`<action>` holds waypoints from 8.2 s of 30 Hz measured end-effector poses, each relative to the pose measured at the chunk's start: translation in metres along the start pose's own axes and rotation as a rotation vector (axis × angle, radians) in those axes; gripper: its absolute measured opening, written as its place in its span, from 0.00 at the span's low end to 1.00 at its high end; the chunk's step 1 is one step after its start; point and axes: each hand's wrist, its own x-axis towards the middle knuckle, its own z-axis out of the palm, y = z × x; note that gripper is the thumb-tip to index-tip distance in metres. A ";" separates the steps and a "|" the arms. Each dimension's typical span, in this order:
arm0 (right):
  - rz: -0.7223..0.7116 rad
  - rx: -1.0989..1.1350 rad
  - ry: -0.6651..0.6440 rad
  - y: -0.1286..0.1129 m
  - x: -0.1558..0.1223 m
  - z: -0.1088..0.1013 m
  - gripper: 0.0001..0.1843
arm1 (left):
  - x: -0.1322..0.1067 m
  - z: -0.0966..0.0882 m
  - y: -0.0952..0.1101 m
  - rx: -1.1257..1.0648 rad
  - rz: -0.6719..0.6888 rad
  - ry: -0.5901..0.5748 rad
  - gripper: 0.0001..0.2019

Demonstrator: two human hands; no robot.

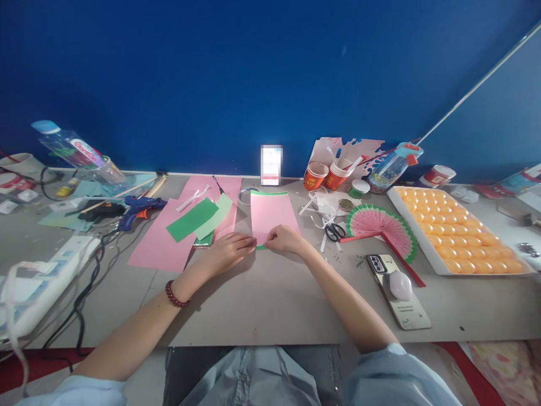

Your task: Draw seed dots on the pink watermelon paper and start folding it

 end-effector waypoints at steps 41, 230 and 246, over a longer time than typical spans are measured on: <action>0.005 -0.094 0.015 -0.005 -0.003 0.000 0.06 | 0.007 0.004 0.022 -0.084 -0.104 -0.079 0.19; -0.142 -0.084 0.124 0.059 -0.024 -0.024 0.05 | 0.046 0.017 0.080 0.016 -0.308 -0.238 0.20; -0.114 -0.163 0.180 0.066 -0.021 -0.017 0.06 | 0.046 0.016 0.084 0.016 -0.321 -0.235 0.27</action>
